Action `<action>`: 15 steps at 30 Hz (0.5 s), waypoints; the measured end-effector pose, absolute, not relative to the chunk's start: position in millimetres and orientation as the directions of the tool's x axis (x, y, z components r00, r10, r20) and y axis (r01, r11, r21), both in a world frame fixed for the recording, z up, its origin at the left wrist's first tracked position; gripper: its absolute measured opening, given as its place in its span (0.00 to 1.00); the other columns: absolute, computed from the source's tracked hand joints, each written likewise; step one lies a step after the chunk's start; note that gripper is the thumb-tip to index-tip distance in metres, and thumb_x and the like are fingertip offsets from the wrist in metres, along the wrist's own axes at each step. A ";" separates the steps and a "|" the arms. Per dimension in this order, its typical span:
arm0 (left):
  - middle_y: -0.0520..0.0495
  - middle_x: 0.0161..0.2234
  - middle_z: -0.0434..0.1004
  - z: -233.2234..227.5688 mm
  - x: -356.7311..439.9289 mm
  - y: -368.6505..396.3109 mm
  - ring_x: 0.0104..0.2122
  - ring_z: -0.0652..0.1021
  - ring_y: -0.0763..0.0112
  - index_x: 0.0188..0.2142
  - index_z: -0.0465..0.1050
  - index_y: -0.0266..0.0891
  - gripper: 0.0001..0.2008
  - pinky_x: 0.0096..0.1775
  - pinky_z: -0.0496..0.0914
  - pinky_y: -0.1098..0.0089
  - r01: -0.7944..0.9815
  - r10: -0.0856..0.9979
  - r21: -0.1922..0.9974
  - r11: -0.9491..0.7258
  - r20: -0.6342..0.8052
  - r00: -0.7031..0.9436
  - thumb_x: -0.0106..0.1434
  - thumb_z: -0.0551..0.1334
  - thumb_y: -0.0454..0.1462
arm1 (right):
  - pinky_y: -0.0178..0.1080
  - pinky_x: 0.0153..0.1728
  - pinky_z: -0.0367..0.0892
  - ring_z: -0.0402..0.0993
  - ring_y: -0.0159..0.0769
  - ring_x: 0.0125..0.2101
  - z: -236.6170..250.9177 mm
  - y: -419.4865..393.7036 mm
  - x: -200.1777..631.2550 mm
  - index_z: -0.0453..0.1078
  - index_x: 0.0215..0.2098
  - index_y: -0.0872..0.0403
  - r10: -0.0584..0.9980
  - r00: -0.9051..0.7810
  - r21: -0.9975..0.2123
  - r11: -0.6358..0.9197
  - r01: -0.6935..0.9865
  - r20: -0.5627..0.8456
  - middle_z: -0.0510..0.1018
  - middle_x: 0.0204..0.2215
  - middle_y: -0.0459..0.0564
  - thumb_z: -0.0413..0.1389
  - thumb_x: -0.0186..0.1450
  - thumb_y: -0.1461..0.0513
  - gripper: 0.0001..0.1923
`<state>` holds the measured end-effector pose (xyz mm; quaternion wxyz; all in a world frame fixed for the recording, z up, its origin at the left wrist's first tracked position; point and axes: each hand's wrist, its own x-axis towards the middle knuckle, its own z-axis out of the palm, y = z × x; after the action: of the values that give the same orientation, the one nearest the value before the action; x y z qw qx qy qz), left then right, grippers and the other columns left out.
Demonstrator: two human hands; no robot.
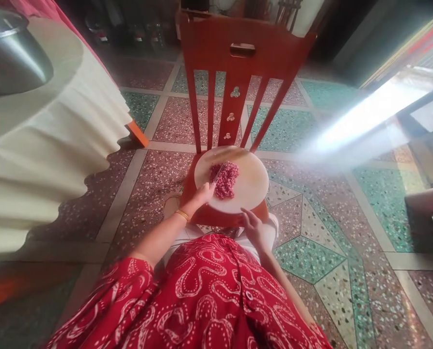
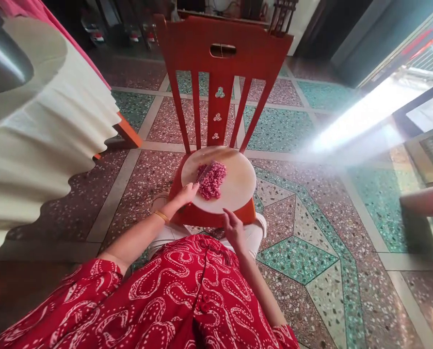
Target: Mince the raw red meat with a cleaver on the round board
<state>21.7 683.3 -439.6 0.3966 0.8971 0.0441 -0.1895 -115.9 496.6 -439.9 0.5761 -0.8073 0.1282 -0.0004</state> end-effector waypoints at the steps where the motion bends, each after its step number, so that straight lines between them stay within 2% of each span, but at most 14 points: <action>1: 0.42 0.26 0.75 -439.9 15.5 675.7 0.29 0.77 0.65 0.35 0.67 0.36 0.17 0.32 0.67 0.69 0.266 -0.065 0.776 -0.572 -0.366 0.928 0.67 0.48 0.46 | 0.39 0.34 0.71 0.75 0.38 0.32 -436.4 507.7 -107.6 0.66 0.51 0.56 -0.123 0.982 -0.916 -0.360 -0.176 -0.141 0.79 0.33 0.53 0.47 0.63 0.49 0.26; 2: 0.44 0.24 0.74 -439.8 8.8 666.7 0.26 0.76 0.67 0.36 0.66 0.36 0.18 0.31 0.67 0.69 0.293 -0.040 0.851 -0.436 -0.343 0.938 0.67 0.46 0.46 | 0.39 0.34 0.71 0.75 0.38 0.32 -433.1 517.8 -99.4 0.64 0.54 0.56 -0.037 0.990 -0.897 -0.420 -0.139 -0.136 0.79 0.34 0.52 0.48 0.63 0.50 0.26; 4: 0.45 0.27 0.74 -439.7 -5.4 646.5 0.28 0.76 0.69 0.38 0.66 0.36 0.17 0.33 0.68 0.69 0.286 -0.019 0.893 -0.347 -0.312 0.950 0.68 0.44 0.44 | 0.39 0.36 0.70 0.75 0.39 0.34 -427.6 532.6 -84.5 0.57 0.60 0.57 0.087 0.988 -0.835 -0.547 -0.059 -0.126 0.78 0.37 0.53 0.51 0.61 0.53 0.31; 5: 0.44 0.30 0.74 -440.0 -12.2 636.5 0.31 0.76 0.70 0.38 0.65 0.36 0.16 0.36 0.69 0.69 0.275 -0.006 0.912 -0.305 -0.290 0.957 0.68 0.45 0.43 | 0.40 0.37 0.70 0.75 0.41 0.36 -425.5 536.5 -78.6 0.54 0.61 0.58 0.110 0.987 -0.790 -0.612 -0.026 -0.117 0.78 0.40 0.55 0.54 0.59 0.55 0.34; 7: 0.43 0.36 0.74 -442.5 -25.0 620.0 0.36 0.75 0.69 0.41 0.65 0.37 0.14 0.41 0.68 0.68 0.187 -0.015 0.976 -0.112 -0.190 0.982 0.68 0.47 0.42 | 0.40 0.38 0.69 0.75 0.44 0.39 -423.0 536.5 -70.6 0.51 0.62 0.58 0.082 0.993 -0.683 -0.730 0.000 -0.088 0.76 0.44 0.57 0.57 0.55 0.57 0.39; 9: 0.43 0.38 0.74 -447.1 -37.0 611.3 0.39 0.74 0.68 0.43 0.66 0.37 0.13 0.44 0.68 0.67 0.150 -0.061 0.989 0.003 -0.149 0.987 0.66 0.49 0.42 | 0.38 0.37 0.68 0.75 0.43 0.39 -422.8 526.8 -68.9 0.54 0.60 0.56 0.029 0.997 -0.570 -0.821 -0.019 -0.075 0.76 0.44 0.57 0.57 0.56 0.58 0.35; 12: 0.45 0.36 0.75 -455.1 -53.8 616.7 0.39 0.74 0.69 0.42 0.68 0.38 0.14 0.45 0.68 0.67 0.235 -0.243 0.969 0.078 -0.210 0.947 0.65 0.52 0.45 | 0.35 0.33 0.66 0.76 0.40 0.35 -429.0 498.8 -79.1 0.61 0.55 0.51 0.051 0.992 -0.396 -0.918 0.000 -0.118 0.79 0.38 0.51 0.51 0.62 0.58 0.23; 15: 0.46 0.30 0.75 -461.2 -67.3 639.4 0.31 0.75 0.70 0.35 0.70 0.35 0.19 0.36 0.69 0.70 0.456 -0.518 0.890 0.029 -0.377 0.768 0.63 0.52 0.49 | 0.33 0.32 0.64 0.75 0.37 0.35 -443.8 464.8 -101.7 0.63 0.54 0.48 0.159 0.968 -0.248 -0.963 0.109 -0.192 0.79 0.36 0.49 0.48 0.64 0.59 0.19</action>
<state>-67.3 639.4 -461.2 0.7167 0.6085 -0.0256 -0.3396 -101.7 464.8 -443.8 0.1187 -0.9850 -0.0678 0.1057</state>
